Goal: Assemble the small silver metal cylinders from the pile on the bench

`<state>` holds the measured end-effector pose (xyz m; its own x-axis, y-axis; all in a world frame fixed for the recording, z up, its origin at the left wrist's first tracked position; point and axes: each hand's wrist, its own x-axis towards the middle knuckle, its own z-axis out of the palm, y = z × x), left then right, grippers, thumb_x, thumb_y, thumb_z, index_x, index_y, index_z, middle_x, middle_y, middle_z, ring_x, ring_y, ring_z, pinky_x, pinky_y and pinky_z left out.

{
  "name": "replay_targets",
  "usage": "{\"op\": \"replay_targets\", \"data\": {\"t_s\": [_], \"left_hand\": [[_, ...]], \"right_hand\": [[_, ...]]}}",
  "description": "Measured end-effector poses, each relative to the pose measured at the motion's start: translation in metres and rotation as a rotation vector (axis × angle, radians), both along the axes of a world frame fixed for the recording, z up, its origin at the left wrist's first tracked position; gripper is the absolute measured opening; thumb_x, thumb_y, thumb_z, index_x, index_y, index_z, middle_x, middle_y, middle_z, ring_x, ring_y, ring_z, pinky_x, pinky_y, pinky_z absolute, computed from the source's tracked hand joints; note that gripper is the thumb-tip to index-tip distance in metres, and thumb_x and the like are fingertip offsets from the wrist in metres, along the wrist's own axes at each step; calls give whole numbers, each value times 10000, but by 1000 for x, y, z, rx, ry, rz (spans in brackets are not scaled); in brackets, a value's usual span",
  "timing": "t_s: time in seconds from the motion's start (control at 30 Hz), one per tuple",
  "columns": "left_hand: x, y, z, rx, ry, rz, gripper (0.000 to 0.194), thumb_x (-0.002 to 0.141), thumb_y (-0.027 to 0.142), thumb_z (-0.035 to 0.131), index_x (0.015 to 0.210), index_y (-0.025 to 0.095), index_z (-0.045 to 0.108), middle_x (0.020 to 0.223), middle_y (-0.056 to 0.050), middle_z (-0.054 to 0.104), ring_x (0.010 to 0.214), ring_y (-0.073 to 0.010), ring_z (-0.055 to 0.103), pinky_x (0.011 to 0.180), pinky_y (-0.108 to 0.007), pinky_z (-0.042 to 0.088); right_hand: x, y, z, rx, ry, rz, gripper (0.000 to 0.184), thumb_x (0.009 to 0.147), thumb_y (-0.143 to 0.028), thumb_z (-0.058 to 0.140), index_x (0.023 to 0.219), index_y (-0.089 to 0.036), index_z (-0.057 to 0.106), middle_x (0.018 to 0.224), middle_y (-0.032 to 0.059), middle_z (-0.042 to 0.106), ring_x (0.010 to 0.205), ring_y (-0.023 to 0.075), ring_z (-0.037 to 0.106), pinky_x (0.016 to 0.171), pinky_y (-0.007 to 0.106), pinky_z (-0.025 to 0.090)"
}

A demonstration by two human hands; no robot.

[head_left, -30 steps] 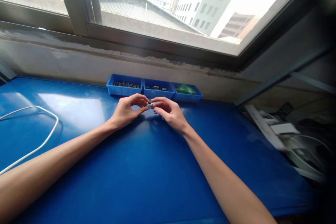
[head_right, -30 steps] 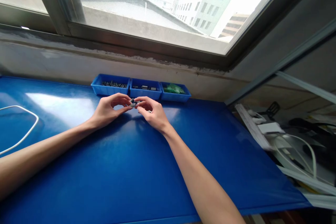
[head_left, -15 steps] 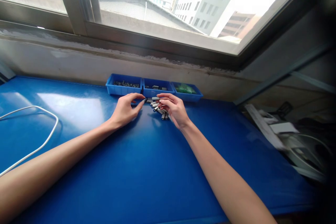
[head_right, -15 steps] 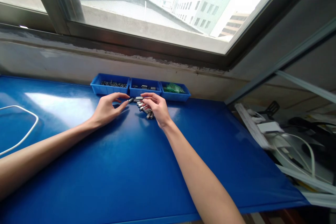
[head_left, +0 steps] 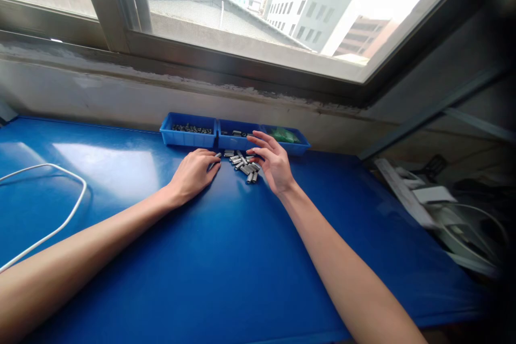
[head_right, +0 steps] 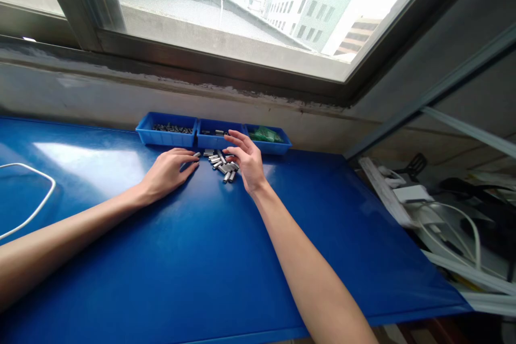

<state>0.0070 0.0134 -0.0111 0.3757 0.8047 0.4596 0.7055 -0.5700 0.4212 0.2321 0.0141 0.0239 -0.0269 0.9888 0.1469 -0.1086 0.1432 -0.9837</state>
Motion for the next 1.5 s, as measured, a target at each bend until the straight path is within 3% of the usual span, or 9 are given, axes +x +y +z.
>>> {"op": "replay_targets", "data": {"t_s": [0.23,0.37,0.53,0.73,0.97,1.07,1.23,1.37,1.5], "left_hand": [[-3,-3,7,-155,-357,-26,127,924,311,630,957,222,714,921,-50,782,852,-229,742,810,-335,562],[-2,-4,11,-343,-659,-177,274,858,426,750,970,203,637,926,-53,778,886,-226,757,848,-331,587],[-1,-5,13,-414,-757,-278,376,813,465,805,978,188,611,1018,-87,774,997,-254,753,928,-364,585],[-2,-5,12,-400,-696,-311,356,829,442,798,1007,192,616,1005,-81,774,1012,-263,751,926,-360,579],[0,-5,13,-246,-506,-232,324,910,409,695,1139,188,632,1095,-81,750,980,-220,721,899,-358,588],[1,-1,7,-101,-257,-151,289,965,355,601,1193,192,669,1182,-93,732,1105,-253,665,986,-412,552],[3,2,-2,16,12,-192,431,1032,329,464,1409,163,594,1441,-106,618,1385,-313,475,1189,-501,394],[5,0,-3,2,126,-201,461,1043,330,433,1449,160,571,1522,-102,546,1474,-349,383,1209,-552,358],[4,-4,0,52,121,-126,408,1014,348,494,1321,148,673,1383,-131,658,1379,-341,507,1153,-513,436]], "right_hand": [[-3,-7,1,-18,6,34,425,754,-280,710,1176,-249,671,1187,55,723,816,148,672,703,279,536],[-8,-13,4,-20,-58,99,412,757,-276,712,1164,-222,677,961,41,751,709,135,635,639,271,505],[-15,-20,5,-37,-152,242,370,770,-280,711,1134,-214,710,926,45,758,676,133,618,577,260,458],[-19,-23,4,-87,-63,296,326,749,-261,725,1065,-187,749,927,54,763,679,123,615,607,259,459],[-14,-16,3,-89,-1,168,271,723,-234,729,987,-183,762,867,45,754,674,123,611,576,241,435],[-8,-8,3,-71,53,86,357,714,-215,730,1070,-214,751,992,42,763,695,113,613,575,229,450],[1,2,2,-21,92,62,568,725,-195,720,1276,-324,669,1381,13,662,973,158,688,638,218,508],[4,0,1,-12,56,65,520,735,-212,724,1243,-316,687,1395,15,657,983,160,692,703,241,543],[4,-3,-1,-19,27,64,453,741,-227,736,1189,-286,711,1332,32,691,917,147,693,703,244,535]]}}
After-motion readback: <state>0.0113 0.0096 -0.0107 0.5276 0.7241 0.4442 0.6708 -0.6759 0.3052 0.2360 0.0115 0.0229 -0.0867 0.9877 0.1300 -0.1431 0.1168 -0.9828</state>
